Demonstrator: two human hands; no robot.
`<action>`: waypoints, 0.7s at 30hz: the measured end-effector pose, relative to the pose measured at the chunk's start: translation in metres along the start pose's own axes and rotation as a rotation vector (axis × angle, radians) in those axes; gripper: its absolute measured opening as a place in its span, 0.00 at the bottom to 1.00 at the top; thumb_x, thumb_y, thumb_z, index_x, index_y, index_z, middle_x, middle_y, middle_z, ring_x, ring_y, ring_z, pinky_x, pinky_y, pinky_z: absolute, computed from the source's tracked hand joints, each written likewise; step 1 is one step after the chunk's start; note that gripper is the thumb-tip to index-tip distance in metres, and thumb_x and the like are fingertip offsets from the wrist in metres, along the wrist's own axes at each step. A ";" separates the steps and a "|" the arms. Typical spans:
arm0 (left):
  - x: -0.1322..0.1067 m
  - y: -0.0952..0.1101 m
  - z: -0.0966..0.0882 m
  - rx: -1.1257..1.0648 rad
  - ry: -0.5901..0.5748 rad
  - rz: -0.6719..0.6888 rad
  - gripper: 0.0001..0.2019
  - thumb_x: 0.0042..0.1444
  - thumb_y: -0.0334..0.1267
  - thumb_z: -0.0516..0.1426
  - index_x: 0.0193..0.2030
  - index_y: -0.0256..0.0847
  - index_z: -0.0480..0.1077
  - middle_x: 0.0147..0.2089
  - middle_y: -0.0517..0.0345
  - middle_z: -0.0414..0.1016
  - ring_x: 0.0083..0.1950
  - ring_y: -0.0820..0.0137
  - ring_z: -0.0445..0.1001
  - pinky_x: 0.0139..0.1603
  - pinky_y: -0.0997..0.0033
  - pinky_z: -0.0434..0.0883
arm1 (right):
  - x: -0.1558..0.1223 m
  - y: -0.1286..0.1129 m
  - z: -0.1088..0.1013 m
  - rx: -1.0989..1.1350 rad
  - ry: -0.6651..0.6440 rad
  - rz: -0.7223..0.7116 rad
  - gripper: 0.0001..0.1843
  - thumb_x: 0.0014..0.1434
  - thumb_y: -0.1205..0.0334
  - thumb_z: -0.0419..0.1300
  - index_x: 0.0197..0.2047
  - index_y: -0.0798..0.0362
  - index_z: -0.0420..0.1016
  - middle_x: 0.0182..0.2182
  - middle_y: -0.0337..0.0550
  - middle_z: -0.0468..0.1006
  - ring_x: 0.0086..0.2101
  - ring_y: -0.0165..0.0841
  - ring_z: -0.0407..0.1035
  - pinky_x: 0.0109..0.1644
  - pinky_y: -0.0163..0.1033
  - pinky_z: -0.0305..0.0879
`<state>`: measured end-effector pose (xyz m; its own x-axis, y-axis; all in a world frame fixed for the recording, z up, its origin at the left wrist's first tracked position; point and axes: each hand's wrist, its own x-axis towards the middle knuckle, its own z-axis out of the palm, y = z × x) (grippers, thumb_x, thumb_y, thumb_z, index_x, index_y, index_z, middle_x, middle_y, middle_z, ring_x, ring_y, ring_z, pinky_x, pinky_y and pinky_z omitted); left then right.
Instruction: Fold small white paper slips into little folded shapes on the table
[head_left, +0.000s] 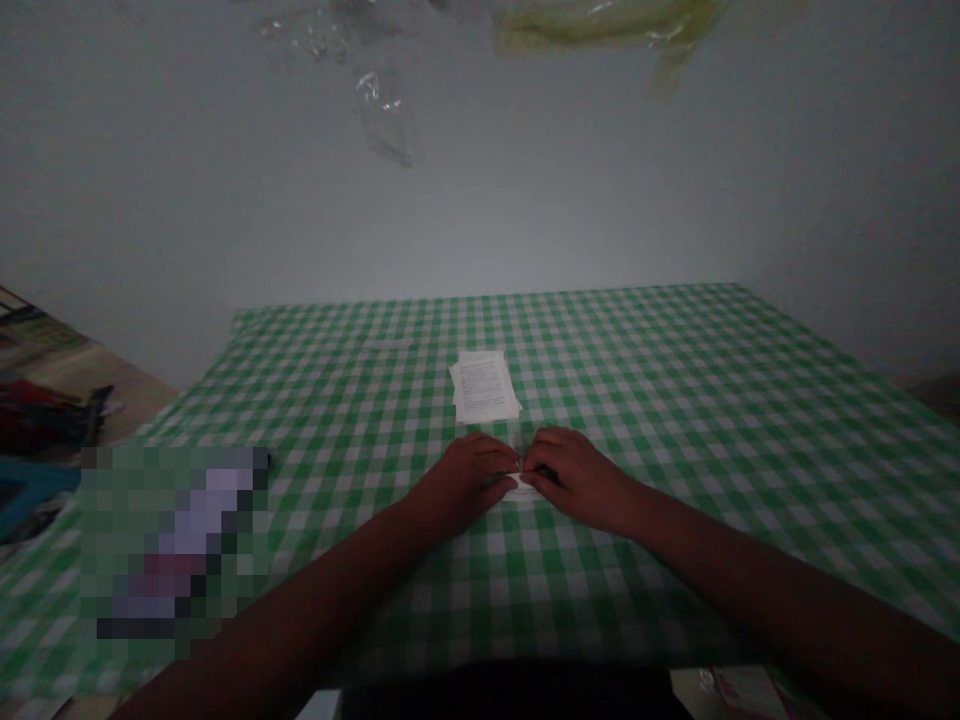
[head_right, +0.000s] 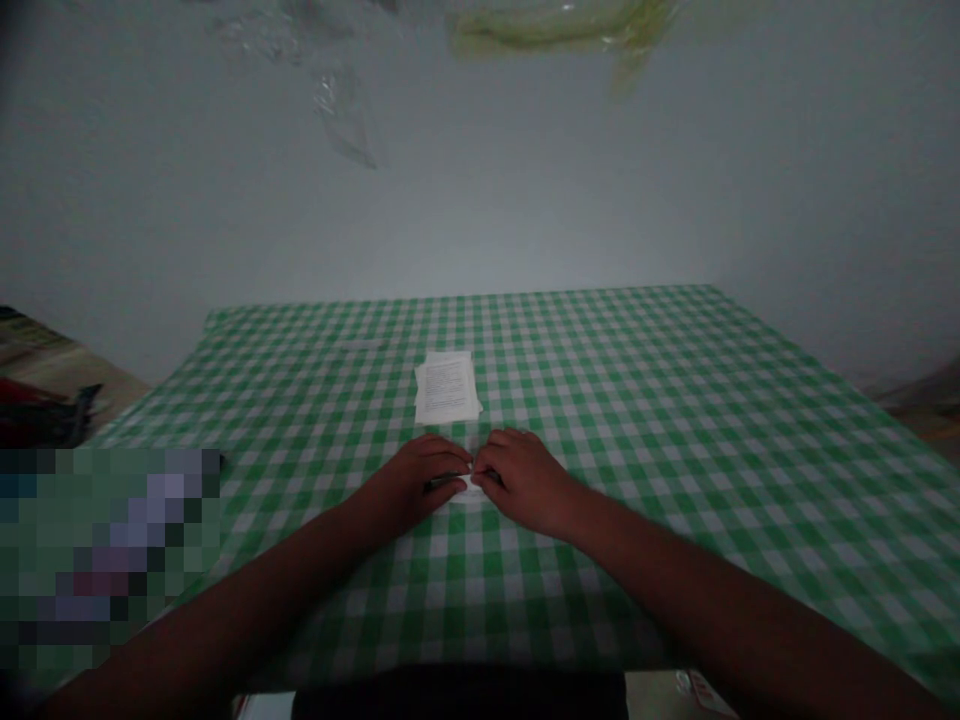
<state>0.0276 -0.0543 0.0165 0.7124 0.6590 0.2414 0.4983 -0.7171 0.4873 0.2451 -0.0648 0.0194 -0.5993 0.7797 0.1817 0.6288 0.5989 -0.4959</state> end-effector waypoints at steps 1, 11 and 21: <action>0.000 0.000 0.000 0.008 0.018 -0.010 0.07 0.61 0.34 0.59 0.47 0.43 0.74 0.48 0.58 0.78 0.51 0.67 0.72 0.57 0.62 0.65 | 0.000 0.000 0.001 -0.004 0.009 0.006 0.04 0.63 0.65 0.57 0.37 0.53 0.73 0.35 0.43 0.72 0.39 0.35 0.66 0.47 0.44 0.60; 0.007 0.005 -0.002 0.163 0.074 -0.201 0.06 0.60 0.37 0.61 0.44 0.45 0.75 0.48 0.59 0.78 0.54 0.63 0.69 0.53 0.57 0.60 | 0.007 0.003 0.004 -0.128 0.137 0.023 0.06 0.65 0.62 0.56 0.40 0.56 0.71 0.37 0.47 0.71 0.40 0.38 0.64 0.46 0.45 0.63; 0.009 0.003 -0.001 0.244 0.097 -0.273 0.06 0.62 0.39 0.60 0.45 0.47 0.74 0.50 0.61 0.77 0.54 0.63 0.68 0.52 0.58 0.59 | -0.014 -0.029 0.012 -0.402 0.021 -0.120 0.18 0.64 0.73 0.52 0.56 0.61 0.70 0.49 0.54 0.74 0.50 0.42 0.65 0.57 0.50 0.63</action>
<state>0.0350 -0.0498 0.0209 0.4929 0.8434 0.2138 0.7746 -0.5373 0.3336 0.2292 -0.0954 0.0207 -0.6724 0.7011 0.2375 0.7011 0.7061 -0.0996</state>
